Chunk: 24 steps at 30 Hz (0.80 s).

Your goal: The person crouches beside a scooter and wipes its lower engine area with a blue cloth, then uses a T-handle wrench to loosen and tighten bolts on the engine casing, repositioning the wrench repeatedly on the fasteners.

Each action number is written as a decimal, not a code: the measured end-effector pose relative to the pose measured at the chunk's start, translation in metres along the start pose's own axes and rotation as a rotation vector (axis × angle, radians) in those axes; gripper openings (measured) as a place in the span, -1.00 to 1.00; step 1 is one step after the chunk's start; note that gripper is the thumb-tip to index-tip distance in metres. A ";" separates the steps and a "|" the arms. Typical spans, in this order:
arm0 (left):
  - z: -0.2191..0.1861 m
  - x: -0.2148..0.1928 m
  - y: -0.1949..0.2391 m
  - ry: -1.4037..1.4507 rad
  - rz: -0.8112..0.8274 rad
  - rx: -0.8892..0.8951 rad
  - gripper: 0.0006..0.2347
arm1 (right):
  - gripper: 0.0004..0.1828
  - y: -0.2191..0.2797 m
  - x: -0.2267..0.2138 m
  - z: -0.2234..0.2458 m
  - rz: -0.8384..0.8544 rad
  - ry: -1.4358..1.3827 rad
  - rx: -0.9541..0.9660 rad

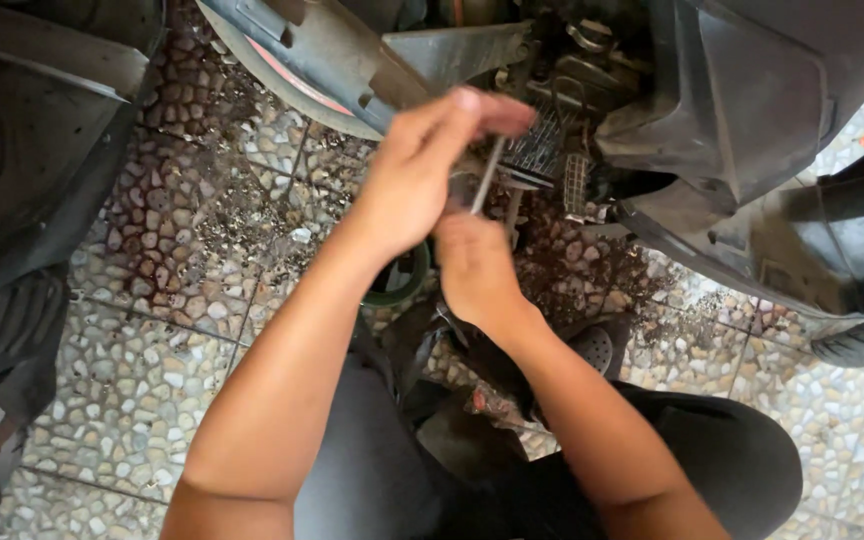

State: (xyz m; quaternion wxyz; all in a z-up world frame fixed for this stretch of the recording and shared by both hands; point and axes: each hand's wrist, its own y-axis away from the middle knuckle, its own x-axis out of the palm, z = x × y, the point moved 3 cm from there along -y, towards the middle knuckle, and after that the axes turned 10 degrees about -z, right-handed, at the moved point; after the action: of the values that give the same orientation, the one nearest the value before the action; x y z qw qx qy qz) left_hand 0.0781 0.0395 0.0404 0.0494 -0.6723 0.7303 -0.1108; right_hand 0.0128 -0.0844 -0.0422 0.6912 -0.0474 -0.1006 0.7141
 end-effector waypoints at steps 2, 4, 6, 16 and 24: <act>-0.012 0.016 0.014 0.085 0.123 0.054 -0.58 | -0.62 0.007 -0.010 -0.010 0.046 0.215 -0.098; -0.017 0.028 0.019 0.174 0.231 0.122 -0.56 | -0.74 0.013 -0.022 -0.027 0.113 0.436 -0.206; -0.001 0.034 0.020 0.155 0.191 -0.229 -0.54 | -0.85 0.027 -0.038 -0.050 0.061 0.663 -0.297; 0.015 -0.017 0.018 0.257 -0.308 -0.354 -0.63 | -0.44 -0.034 -0.034 0.127 0.158 1.314 -0.282; 0.114 0.029 0.019 -0.595 0.114 -0.284 -0.63 | -0.88 -0.047 -0.035 0.125 0.714 1.552 -1.282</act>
State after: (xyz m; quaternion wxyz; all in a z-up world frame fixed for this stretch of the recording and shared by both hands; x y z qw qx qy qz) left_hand 0.0820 0.0016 -0.0724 0.1726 -0.6334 0.7284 0.1961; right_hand 0.0339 -0.1276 0.0865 0.1632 -0.8705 0.0299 0.4633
